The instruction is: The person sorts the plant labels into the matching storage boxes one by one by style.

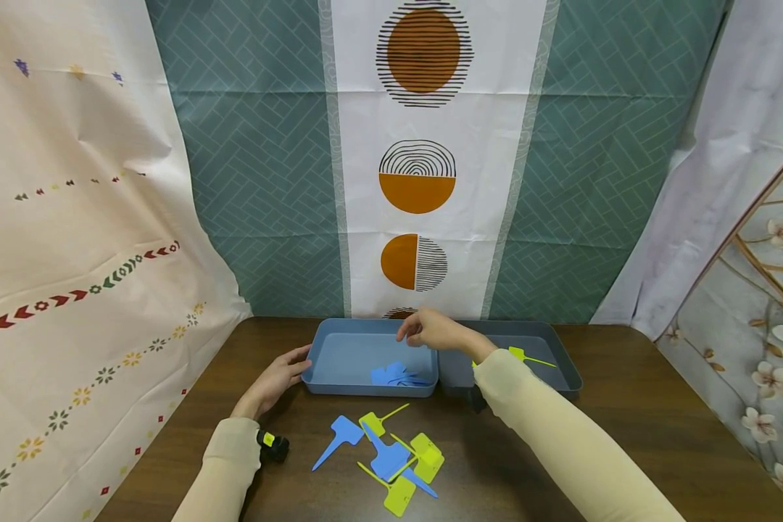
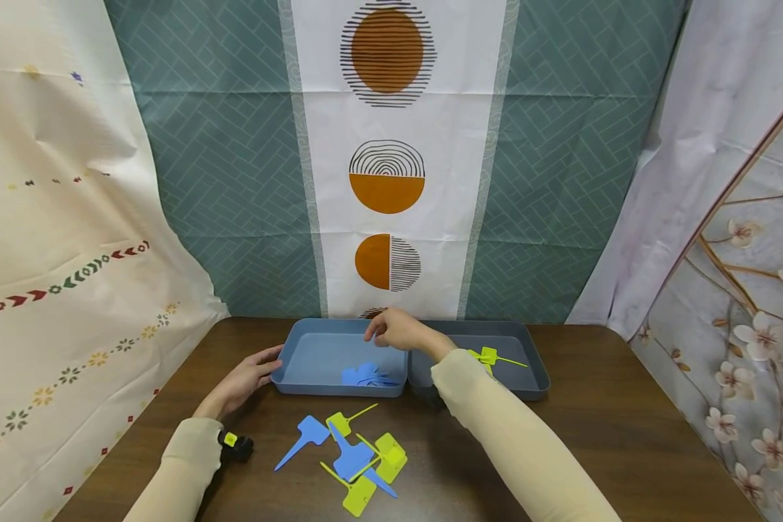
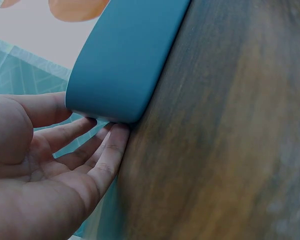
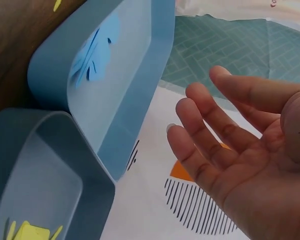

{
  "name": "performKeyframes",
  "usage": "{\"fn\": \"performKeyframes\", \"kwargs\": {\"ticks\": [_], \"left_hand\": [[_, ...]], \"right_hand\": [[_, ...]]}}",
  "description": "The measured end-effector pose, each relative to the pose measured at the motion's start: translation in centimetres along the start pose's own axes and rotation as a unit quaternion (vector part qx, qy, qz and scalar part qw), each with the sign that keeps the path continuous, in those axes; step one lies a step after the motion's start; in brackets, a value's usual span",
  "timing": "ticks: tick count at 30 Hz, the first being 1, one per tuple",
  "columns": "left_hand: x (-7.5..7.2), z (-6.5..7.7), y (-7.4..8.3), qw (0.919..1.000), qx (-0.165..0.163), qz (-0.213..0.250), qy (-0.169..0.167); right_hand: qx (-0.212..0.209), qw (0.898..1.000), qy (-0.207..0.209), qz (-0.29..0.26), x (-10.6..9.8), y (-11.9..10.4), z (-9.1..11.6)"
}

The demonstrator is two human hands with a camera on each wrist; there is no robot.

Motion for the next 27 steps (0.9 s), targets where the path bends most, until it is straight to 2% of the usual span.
{"fn": "performKeyframes", "kwargs": {"ticks": [12, 22, 27], "left_hand": [[0.0, 0.0, -0.1, 0.9999, 0.007, 0.006, -0.005], [-0.1, 0.0, -0.1, 0.9999, 0.007, 0.007, -0.005], [-0.1, 0.1, 0.0, 0.9999, 0.007, 0.009, -0.003]], "right_hand": [[-0.016, 1.000, -0.014, -0.016, 2.3, 0.9, 2.8], [-0.044, 0.997, -0.070, 0.000, 4.8, 1.9, 5.6], [-0.028, 0.993, -0.110, -0.012, 6.5, 3.2, 7.0]]}}
Point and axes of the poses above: each hand's wrist, its own z-axis away from the middle knuckle, its own x-axis out of the palm, y = z × x, the point moved 8 cm from there along -z, towards the middle knuckle, and after that the axes turned 12 degrees about x, right-handed, at the moved point
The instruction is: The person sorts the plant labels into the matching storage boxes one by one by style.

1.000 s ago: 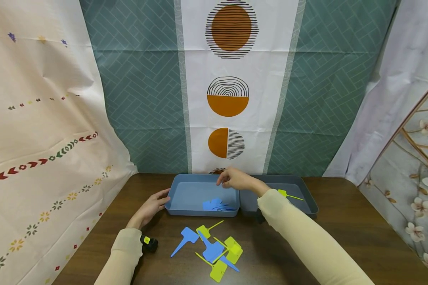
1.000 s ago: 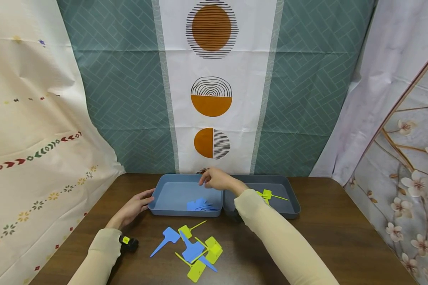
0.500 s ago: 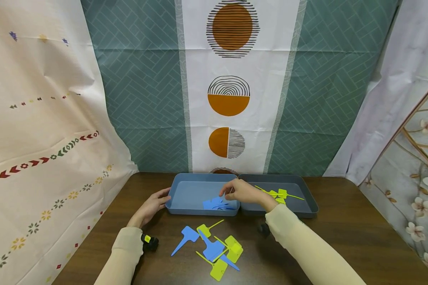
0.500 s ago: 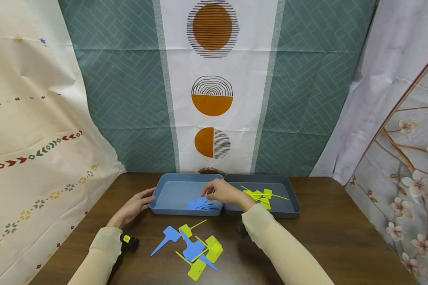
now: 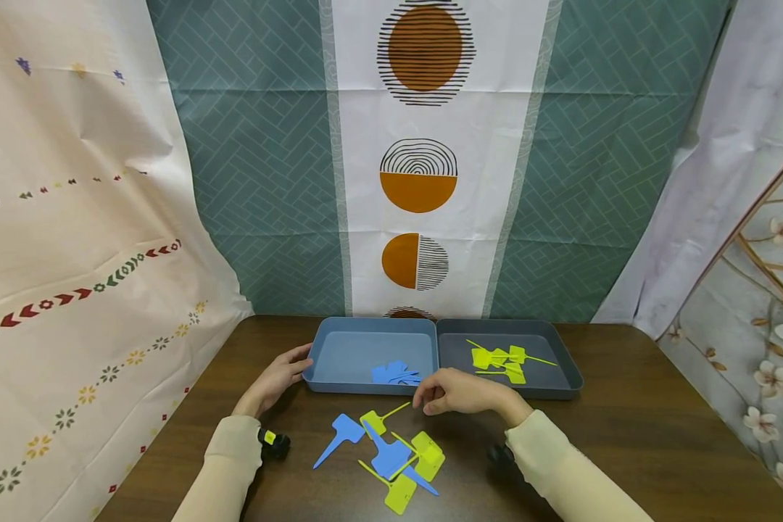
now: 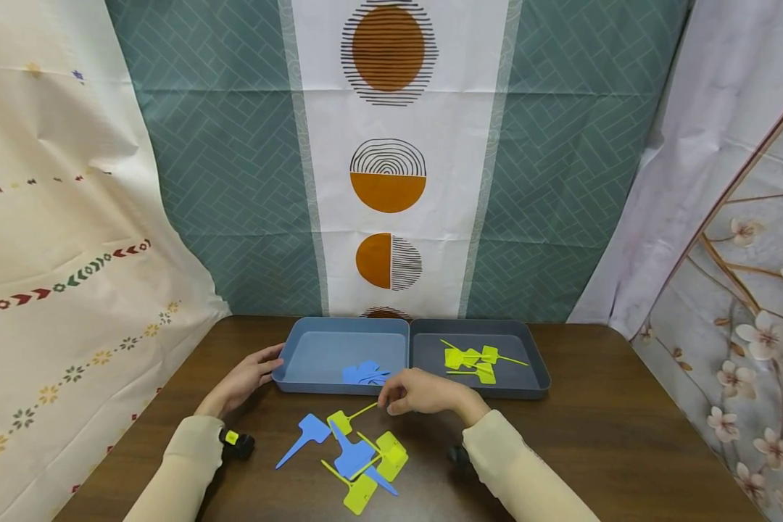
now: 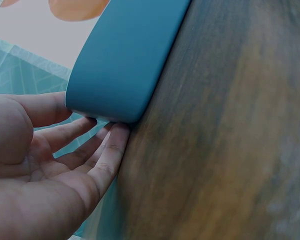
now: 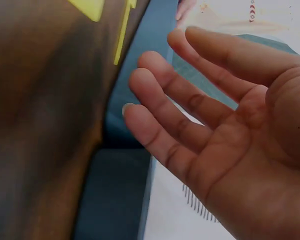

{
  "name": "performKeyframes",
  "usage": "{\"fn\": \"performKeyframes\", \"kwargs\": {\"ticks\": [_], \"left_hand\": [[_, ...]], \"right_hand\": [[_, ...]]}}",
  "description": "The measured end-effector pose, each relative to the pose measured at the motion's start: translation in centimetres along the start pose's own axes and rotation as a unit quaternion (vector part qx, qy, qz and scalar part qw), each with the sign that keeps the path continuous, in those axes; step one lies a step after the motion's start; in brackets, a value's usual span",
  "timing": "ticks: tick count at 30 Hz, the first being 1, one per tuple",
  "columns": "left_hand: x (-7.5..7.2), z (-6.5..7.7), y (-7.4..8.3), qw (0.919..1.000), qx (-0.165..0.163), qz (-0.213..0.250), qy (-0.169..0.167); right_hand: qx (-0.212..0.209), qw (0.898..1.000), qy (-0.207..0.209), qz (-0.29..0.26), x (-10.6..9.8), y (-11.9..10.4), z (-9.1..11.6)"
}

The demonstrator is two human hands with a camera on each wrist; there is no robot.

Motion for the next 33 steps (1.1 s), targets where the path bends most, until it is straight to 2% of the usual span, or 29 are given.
{"fn": "performKeyframes", "kwargs": {"ticks": [6, 11, 14, 15, 18, 21, 22, 25, 29, 33], "left_hand": [[0.2, 0.1, 0.1, 1.0000, 0.001, 0.000, -0.002], [0.1, 0.3, 0.2, 1.0000, 0.000, 0.001, -0.005], [-0.1, 0.5, 0.3, 1.0000, -0.001, -0.004, -0.006], [-0.2, 0.5, 0.4, 1.0000, -0.001, -0.004, -0.005], [-0.4, 0.6, 0.5, 1.0000, 0.000, -0.007, -0.007], [-0.5, 0.5, 0.6, 1.0000, 0.001, -0.005, -0.008], [-0.5, 0.4, 0.6, 0.9999, 0.001, -0.007, -0.009], [-0.5, 0.3, 0.5, 1.0000, 0.001, -0.007, -0.007], [-0.2, 0.1, 0.3, 0.9999, 0.001, -0.006, -0.008], [0.1, 0.1, 0.1, 0.9999, 0.000, -0.009, -0.009]], "right_hand": [[0.017, 0.999, -0.031, -0.013, 1.7, 1.0, 1.3], [0.014, 0.998, -0.051, -0.016, 2.5, 1.8, 1.3], [-0.003, 0.997, -0.071, -0.020, 2.8, 1.6, 1.2], [-0.021, 0.997, -0.076, -0.003, 3.1, 1.8, 0.9], [-0.030, 0.996, -0.086, 0.012, 3.7, 1.6, 0.7], [-0.010, 0.996, -0.079, 0.029, 4.2, 1.8, 0.4], [0.010, 0.997, -0.076, 0.018, 4.2, 1.5, 0.6], [0.026, 0.998, -0.063, 0.014, 4.5, 1.8, 0.5], [0.014, 0.998, -0.058, 0.011, 4.4, 2.0, 0.7], [-0.020, 0.998, -0.048, 0.038, 4.7, 3.7, 0.2]]}}
Point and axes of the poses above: each hand's wrist, its own z-axis away from the middle knuckle, its own x-axis out of the palm, y = z × x, the point moved 8 cm from there along -z, towards the middle knuckle, and after that the axes turned 12 degrees about x, right-handed, at the moved point
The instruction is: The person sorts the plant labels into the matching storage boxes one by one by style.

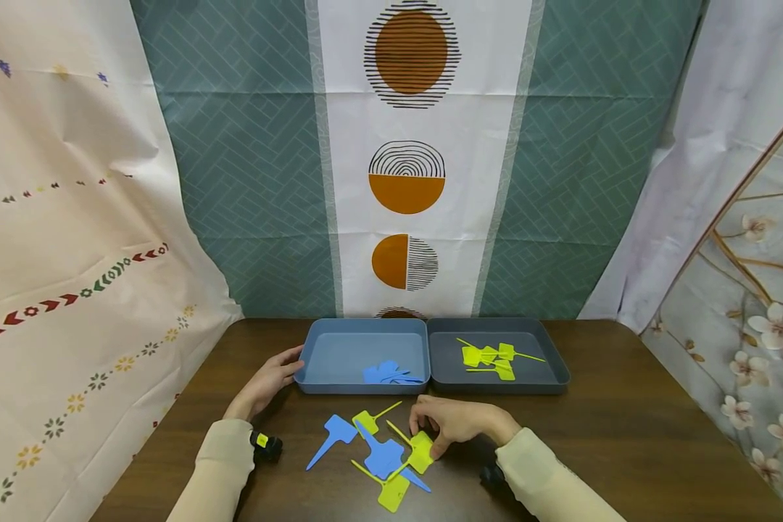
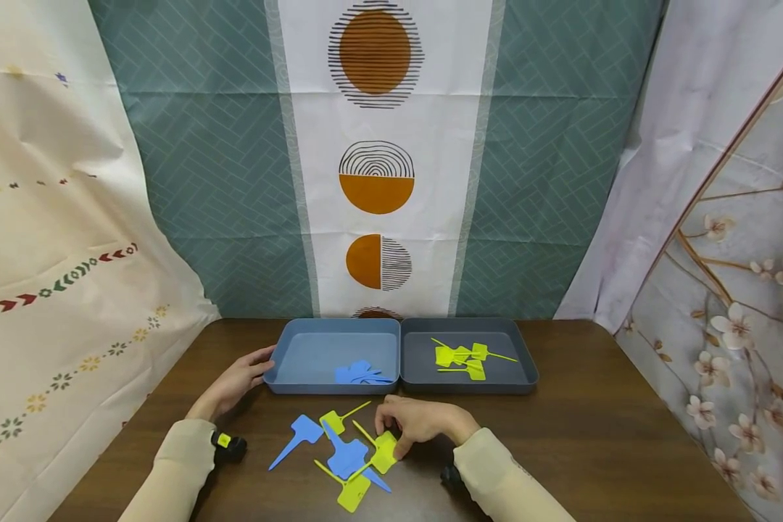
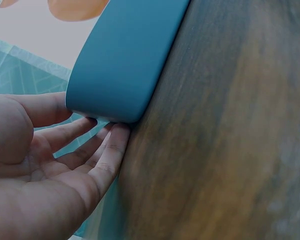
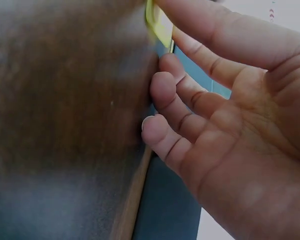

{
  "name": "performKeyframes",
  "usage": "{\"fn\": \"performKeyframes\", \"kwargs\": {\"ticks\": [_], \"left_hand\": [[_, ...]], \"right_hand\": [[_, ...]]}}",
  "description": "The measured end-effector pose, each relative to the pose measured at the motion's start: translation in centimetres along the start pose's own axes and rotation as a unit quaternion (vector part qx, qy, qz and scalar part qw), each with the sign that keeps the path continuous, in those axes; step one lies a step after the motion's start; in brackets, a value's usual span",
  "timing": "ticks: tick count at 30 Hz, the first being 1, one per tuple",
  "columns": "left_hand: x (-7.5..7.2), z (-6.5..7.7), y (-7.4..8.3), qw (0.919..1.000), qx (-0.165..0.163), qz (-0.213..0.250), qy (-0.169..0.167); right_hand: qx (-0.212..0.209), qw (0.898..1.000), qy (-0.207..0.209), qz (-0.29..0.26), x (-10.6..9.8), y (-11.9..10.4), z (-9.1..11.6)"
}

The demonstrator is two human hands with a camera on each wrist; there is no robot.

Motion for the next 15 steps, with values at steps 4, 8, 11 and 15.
{"fn": "performKeyframes", "kwargs": {"ticks": [4, 8, 11, 15], "left_hand": [[0.0, 0.0, 0.0, 1.0000, 0.000, 0.002, 0.004], [0.1, 0.0, 0.1, 1.0000, 0.000, 0.001, 0.001], [0.1, 0.0, 0.1, 1.0000, 0.000, 0.000, -0.002], [0.0, 0.0, 0.0, 1.0000, 0.001, -0.001, -0.003]], "right_hand": [[0.008, 1.000, 0.010, -0.019, -0.3, -0.3, 0.1], [0.024, 0.998, 0.022, -0.045, -0.8, -1.3, 0.5], [0.035, 0.997, 0.027, -0.057, -1.0, -1.5, 0.5], [0.046, 0.996, 0.038, -0.069, -1.2, -1.3, 0.3]]}}
Point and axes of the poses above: each hand's wrist, its own z-axis away from the middle knuckle, its own x-axis out of the palm, y = z × x, the point moved 8 cm from there along -z, towards the middle knuckle, and after that the axes turned 12 degrees about x, right-handed, at the moved point
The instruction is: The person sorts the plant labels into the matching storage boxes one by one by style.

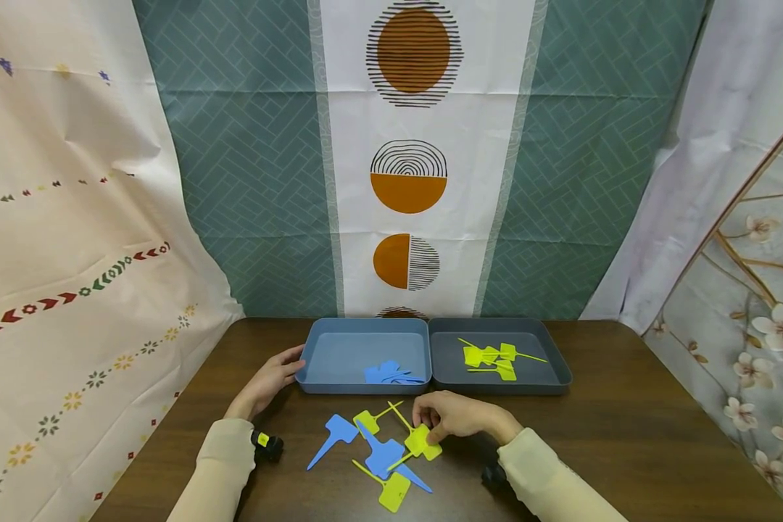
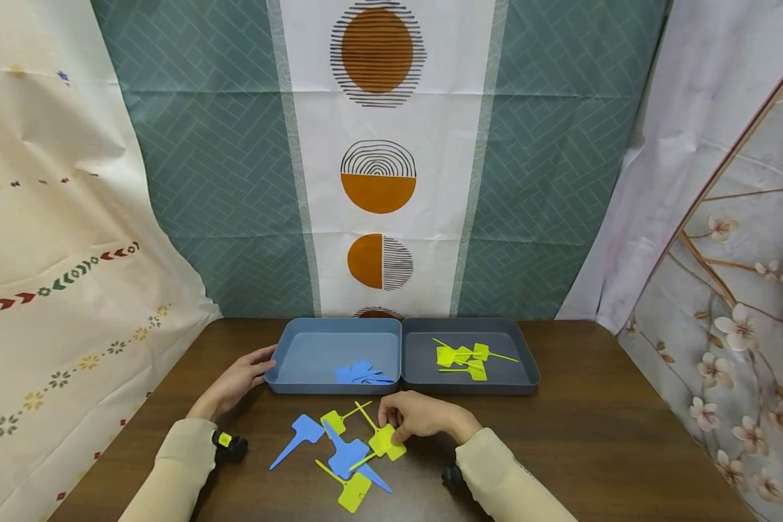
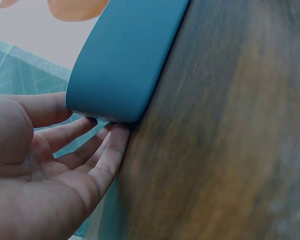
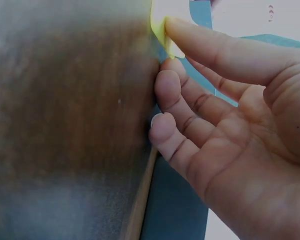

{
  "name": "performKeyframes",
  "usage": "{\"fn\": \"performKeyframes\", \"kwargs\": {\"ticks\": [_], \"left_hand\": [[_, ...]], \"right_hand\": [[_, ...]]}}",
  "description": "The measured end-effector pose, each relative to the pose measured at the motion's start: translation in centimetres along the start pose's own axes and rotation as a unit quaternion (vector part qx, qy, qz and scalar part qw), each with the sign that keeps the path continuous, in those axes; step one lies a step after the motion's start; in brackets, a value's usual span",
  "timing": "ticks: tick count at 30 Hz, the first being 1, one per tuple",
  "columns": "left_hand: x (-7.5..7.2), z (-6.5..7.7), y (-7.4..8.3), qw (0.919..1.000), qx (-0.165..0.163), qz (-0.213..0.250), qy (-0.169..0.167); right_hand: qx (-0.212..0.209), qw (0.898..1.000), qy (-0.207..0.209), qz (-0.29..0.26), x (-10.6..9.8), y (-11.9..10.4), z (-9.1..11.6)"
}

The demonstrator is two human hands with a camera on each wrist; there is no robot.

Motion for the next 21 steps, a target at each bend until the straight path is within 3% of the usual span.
{"fn": "performKeyframes", "kwargs": {"ticks": [7, 13, 21], "left_hand": [[-0.04, -0.12, -0.14, 1.0000, -0.001, 0.000, 0.002], [-0.03, -0.14, -0.17, 1.0000, -0.004, -0.002, 0.002], [0.00, -0.03, -0.11, 1.0000, -0.003, -0.003, -0.003]], "right_hand": [[-0.019, 1.000, 0.023, 0.007, -0.27, 0.01, -0.06], [0.006, 1.000, 0.001, 0.020, 0.02, 0.19, 0.19], [-0.002, 1.000, 0.005, 0.022, -0.13, 0.22, 0.05]]}}
Point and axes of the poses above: each hand's wrist, its own z-axis away from the middle knuckle, its own x-axis out of the palm, y = z × x, the point moved 8 cm from there along -z, towards the middle knuckle, and after that the axes turned 12 degrees about x, right-handed, at the moved point
